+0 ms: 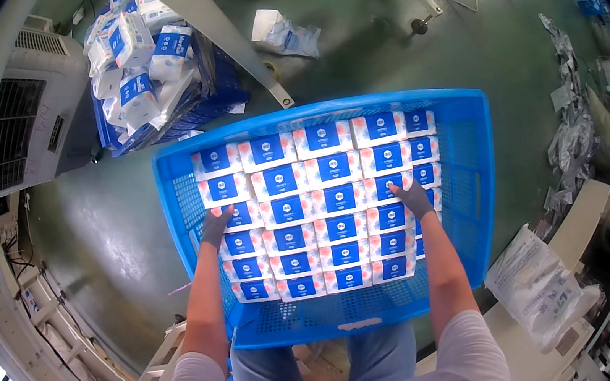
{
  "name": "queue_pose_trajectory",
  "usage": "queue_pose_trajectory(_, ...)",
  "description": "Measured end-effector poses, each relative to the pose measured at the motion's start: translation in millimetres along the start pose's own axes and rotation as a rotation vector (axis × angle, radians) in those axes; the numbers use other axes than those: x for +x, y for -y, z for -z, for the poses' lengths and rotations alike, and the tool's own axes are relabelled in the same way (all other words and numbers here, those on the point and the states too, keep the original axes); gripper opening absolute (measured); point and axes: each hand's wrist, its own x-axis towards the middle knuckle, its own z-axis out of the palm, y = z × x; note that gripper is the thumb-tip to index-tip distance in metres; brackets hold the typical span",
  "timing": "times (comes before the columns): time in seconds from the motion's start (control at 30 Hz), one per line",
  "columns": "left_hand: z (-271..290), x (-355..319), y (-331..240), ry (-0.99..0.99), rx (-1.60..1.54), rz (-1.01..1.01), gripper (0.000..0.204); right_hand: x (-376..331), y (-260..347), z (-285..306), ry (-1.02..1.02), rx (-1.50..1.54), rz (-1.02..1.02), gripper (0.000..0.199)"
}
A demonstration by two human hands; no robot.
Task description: The person picks up groups of packaged products from a blue crate and places them onto a curved conveyor belt in a manufacturing facility.
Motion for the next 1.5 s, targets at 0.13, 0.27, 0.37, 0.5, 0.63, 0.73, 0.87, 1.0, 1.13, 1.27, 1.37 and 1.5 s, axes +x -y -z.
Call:
queue_pose_trajectory(0.13, -6.4, -8.0, -5.2, -0.093, -0.006, -0.031, 0.072, -9.6, 25.8, -0.9, -0.138, -0.082, -0.072, 0.054)
queue_pose_trajectory(0.27, -0.8, -39.1, -31.1, -0.083, 0.023, -0.048, 0.072, -29.4, 17.1, 26.3, -0.155, -0.018, 0.041, 0.053)
queue_pose_trajectory(0.37, 21.4, -93.2, -41.7, -0.132, 0.066, -0.091, 0.072, -84.4, 60.3, 44.7, -0.168, 0.101, 0.110, 0.052)
queue_pose_trajectory(0.5, 60.3, -188.1, -79.6, -0.133, 0.076, -0.128, 0.066, -168.2, 139.7, 87.6, -0.216, -0.051, 0.103, 0.046)
queue_pose_trajectory(0.63, 112.1, -299.8, -203.0, -0.096, -0.283, -0.227, 0.052, -232.5, 259.8, 128.3, -0.196, 0.100, 0.206, 0.042)
queue_pose_trajectory(0.73, 177.0, -379.3, -304.1, -0.357, -0.036, -0.375, 0.049, -292.9, 408.6, 153.0, -0.189, 0.069, 0.405, 0.045)
queue_pose_trajectory(0.87, 268.3, -400.5, -422.8, -0.493, -0.151, -0.738, 0.049, -261.6, 564.0, 189.6, -0.168, 0.095, 0.707, 0.056)
queue_pose_trajectory(1.0, 345.9, -390.7, -518.7, -0.662, -0.202, -0.890, 0.053, -285.2, 747.6, 142.3, -0.227, 0.235, 0.932, 0.058)
queue_pose_trajectory(1.13, 415.2, -312.1, -534.9, -0.988, 0.131, -0.804, 0.059, -193.5, 835.1, 85.7, -0.423, 0.220, 0.872, 0.092)
queue_pose_trajectory(1.27, 350.8, -262.0, -545.9, -0.808, 0.266, -0.602, 0.084, -85.6, 796.4, 116.9, -0.690, -0.298, 0.792, 0.090)
queue_pose_trajectory(1.37, 355.9, -242.0, -537.0, -0.665, 0.616, -0.390, 0.094, -73.1, 793.2, 95.4, -0.611, -0.866, 0.726, 0.074)
queue_pose_trajectory(1.5, 339.3, -291.2, -513.2, -1.046, 0.604, -0.883, 0.063, -113.6, 739.0, 65.1, -1.066, -0.515, 1.310, 0.045)
